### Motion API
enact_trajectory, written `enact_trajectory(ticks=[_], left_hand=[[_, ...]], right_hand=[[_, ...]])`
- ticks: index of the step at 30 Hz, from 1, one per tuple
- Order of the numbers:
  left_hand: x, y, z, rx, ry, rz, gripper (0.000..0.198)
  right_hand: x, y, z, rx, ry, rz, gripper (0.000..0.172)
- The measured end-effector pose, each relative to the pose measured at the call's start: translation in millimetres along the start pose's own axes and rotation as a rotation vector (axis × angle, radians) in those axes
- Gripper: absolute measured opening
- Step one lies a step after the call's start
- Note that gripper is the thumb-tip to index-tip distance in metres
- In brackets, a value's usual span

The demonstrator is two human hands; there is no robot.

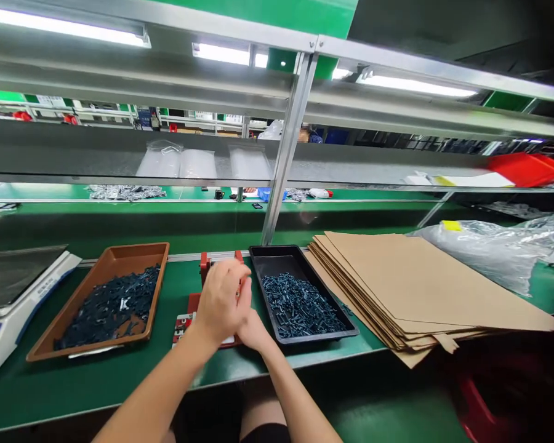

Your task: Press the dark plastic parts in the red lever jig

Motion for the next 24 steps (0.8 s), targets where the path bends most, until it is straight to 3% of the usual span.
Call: enact_trajectory(ticks=[4,7,9,11,13,17,19,24], left_hand=[[-31.3,-53.6,12.9,-0.075,-0.019,-0.215,0.027],[-42.7,-56.2,8.9,-0.127,0.050,-0.256,0.043],[-46.1,-29.8,-4.8,-0.073,0.011,-0.200,0.050],[-57.1,15.0,-22.1,0.026,-0.074,-0.183,0.052],[-79.4,67.5,-35.7,0.063,-0.190,-0.267,0.048],[-127.1,153.4,-36.7,-0.233,-0.241,-0.540,0.038],[-140.2,173.6,-33.6,-0.255,-0.176,-0.664,0.037],[-156.7,177.9,-32.5,-0.013,-0.007,-0.953,0.064]], right_hand=[[4.9,3.5,3.8,0.011,0.007,0.018,0.030],[1.6,9.2,2.4,0.060,-0.014,-0.088,0.036],[-2.0,12.7,0.4,0.083,-0.038,-0.163,0.041],[-4.6,14.4,-0.2,0.085,-0.052,-0.197,0.043],[-5.5,14.3,1.6,0.073,-0.044,-0.190,0.042],[-1.3,13.6,9.3,0.077,0.032,-0.114,0.041],[1.5,14.5,13.7,0.087,0.056,-0.090,0.040],[1.7,14.2,19.5,0.115,0.083,-0.077,0.033]])
Point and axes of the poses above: each hand's wrist, its own y-axis away from the middle knuckle, its own z-axis out of the palm, x = y × z, the point moved 3 cm from there along -y, towards the middle knuckle, and after that the axes turned 9 degrees about x, right-handed, at the moved point
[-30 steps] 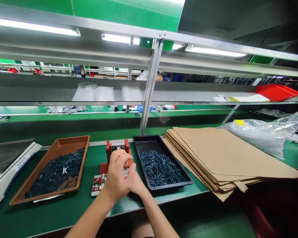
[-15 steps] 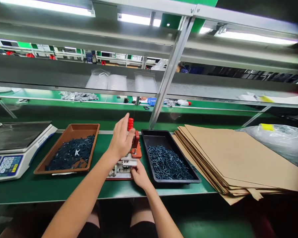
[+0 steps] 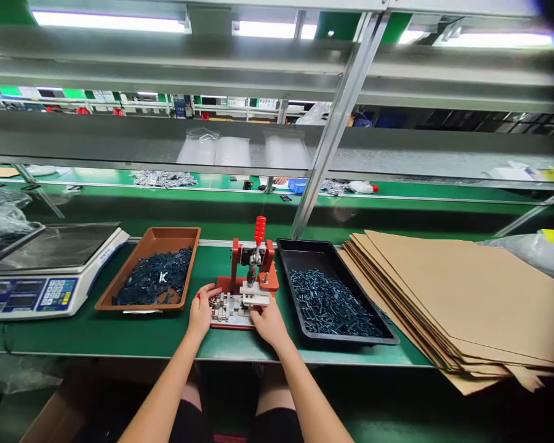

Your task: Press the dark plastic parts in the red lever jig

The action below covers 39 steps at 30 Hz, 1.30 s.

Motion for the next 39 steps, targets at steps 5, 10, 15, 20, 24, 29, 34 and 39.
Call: enact_trajectory(ticks=[5,10,15,20,24,29,34,39], left_hand=[[8.1,24.7,-12.9,0.118,-0.031,0.056,0.052],[13.7,120.3,-32.3,0.162,-0.032,0.028,0.061],[-13.5,167.6,-56.1,-0.134,0.194,-0.430,0.061],[-82.4,148.3,-181.7,-0.211,-0.352,-0.381,0.045],[-94.5,122.2,-254.8,-0.381,-0.866,-0.411,0.050],[-4.4,35.6,-202.5,-0.285,-0.623,0.052,0.046],[29.0,-61.2,-131.2,-0.311,-0.832,0.120,0.028],[2.8,-104.3,-94.7,-0.430,-1.078,-0.066,0.012]], right_hand=[[-12.4,-1.2,-10.8,0.057,-0.003,-0.037,0.033],[-46.7,47.0,-10.1,0.017,-0.029,-0.047,0.019],[-95.5,104.1,8.2,-0.443,-0.152,-0.112,0.030],[-58.6,52.0,-69.4,-0.116,-0.027,-0.146,0.027],[4.4,-7.5,-139.7,-0.061,0.299,0.051,0.024],[33.3,-29.1,-138.7,-0.465,0.579,0.258,0.024],[31.0,-29.2,-124.1,-0.506,0.661,0.270,0.020],[32.3,-29.5,-131.4,-0.407,0.660,0.228,0.026]])
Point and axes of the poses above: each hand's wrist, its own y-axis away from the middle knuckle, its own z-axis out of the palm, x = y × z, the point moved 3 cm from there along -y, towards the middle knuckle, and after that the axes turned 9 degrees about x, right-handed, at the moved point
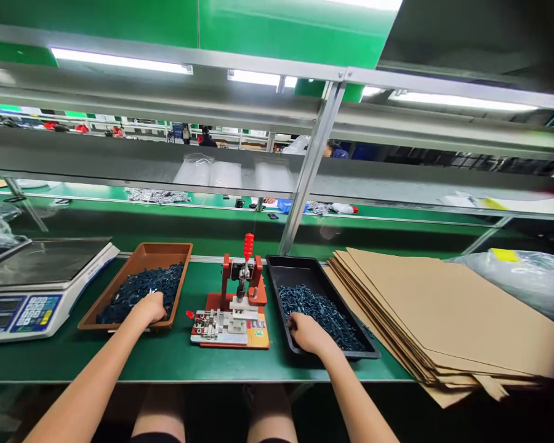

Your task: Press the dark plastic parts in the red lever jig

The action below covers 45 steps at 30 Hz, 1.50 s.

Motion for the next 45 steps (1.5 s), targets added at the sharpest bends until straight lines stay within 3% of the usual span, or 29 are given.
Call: enact_trajectory(ticks=[5,9,15,26,29,32,35,39,42,45], left_hand=[[-7.3,-9.4,13.1,-0.030,-0.076,-0.031,0.013],[-15.4,-10.8,8.7,-0.036,-0.088,0.013,0.006],[-24.5,-15.6,1.4,-0.072,-0.079,0.080,0.016],[-29.1,-14.9,5.8,-0.114,0.039,0.140,0.014],[-22.4,-11.9,1.3,-0.115,0.001,0.161,0.018],[-14.2,-7.9,-5.2,-0.122,-0.061,0.155,0.022],[-9.7,-3.1,-10.0,-0.123,-0.036,0.128,0.023],[-11.4,0.8,-13.0,-0.083,0.033,0.103,0.023],[-14.3,4.8,-19.7,-0.028,0.113,0.108,0.016],[-12.9,15.6,-32.2,0.043,0.214,0.137,0.025]], right_hand=[[0.2,0.1,-4.5,-0.007,-0.014,-0.033,0.029],[5.4,-4.5,-13.3,0.072,-0.158,-0.059,0.026],[22.7,-2.1,-16.7,0.070,-0.370,0.037,0.023],[36.0,-8.7,-28.6,0.268,-0.439,0.034,0.020],[27.7,-1.9,-37.9,0.317,-0.562,0.024,0.027],[-1.4,16.1,-38.6,0.365,-0.697,0.003,0.033],[-41.2,39.8,-19.4,0.337,-0.799,-0.037,0.031],[-81.0,60.5,29.3,0.288,-0.774,-0.242,0.024],[-89.4,59.7,63.5,0.349,-0.779,-0.324,0.019],[-85.3,52.1,82.1,0.381,-0.852,-0.237,0.021]])
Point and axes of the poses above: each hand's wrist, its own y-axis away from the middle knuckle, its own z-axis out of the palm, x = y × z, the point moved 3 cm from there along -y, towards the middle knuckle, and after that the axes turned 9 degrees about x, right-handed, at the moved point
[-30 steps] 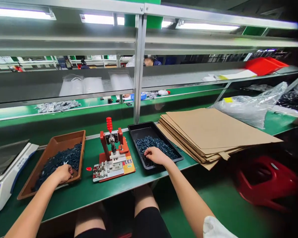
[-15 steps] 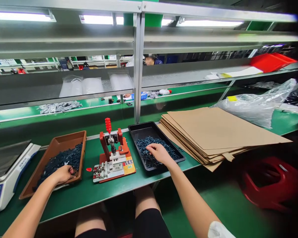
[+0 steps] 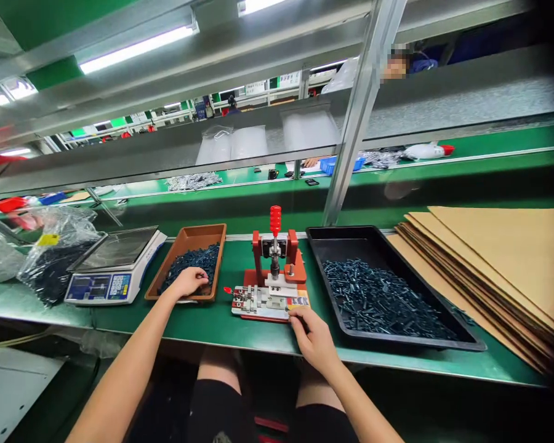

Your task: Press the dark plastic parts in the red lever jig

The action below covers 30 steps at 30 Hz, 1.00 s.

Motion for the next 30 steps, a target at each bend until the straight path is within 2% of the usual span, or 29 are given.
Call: enact_trajectory(ticks=[2,4,5,7,10,13,15,20,26,30], left_hand=[[9.3,9.7,-5.5,0.081,0.124,0.020,0.043],[24.9,21.6,-2.6,0.163,0.364,0.025,0.056],[35.7,28.4,3.6,0.175,0.497,0.021,0.060],[63.4,43.3,25.0,0.119,0.674,0.012,0.061],[111.5,60.9,61.2,0.040,0.594,0.127,0.040],[144.5,61.9,79.9,0.112,0.391,0.343,0.026],[151.8,54.2,83.7,0.126,0.287,0.393,0.025],[154.9,37.5,88.8,0.099,0.178,0.375,0.023],[169.7,50.1,104.2,0.221,0.069,0.400,0.021],[174.0,52.2,106.2,0.167,0.032,0.421,0.021]], right_hand=[[7.4,-2.4,0.6,0.043,-0.087,0.121,0.022],[11.5,-5.8,0.6,0.089,-0.199,0.232,0.024],[12.8,-7.4,1.2,0.101,-0.237,0.267,0.026],[14.6,-9.5,2.7,0.110,-0.250,0.295,0.025],[16.0,-8.2,3.3,0.122,-0.178,0.268,0.020],[16.1,-5.1,1.1,0.162,-0.107,0.204,0.019],[16.9,-4.3,0.7,0.155,-0.083,0.202,0.020],[16.1,-6.9,0.9,0.115,-0.073,0.227,0.020],[13.1,-7.8,-0.4,0.119,-0.087,0.239,0.022],[16.7,-5.2,1.2,0.142,-0.115,0.242,0.022]])
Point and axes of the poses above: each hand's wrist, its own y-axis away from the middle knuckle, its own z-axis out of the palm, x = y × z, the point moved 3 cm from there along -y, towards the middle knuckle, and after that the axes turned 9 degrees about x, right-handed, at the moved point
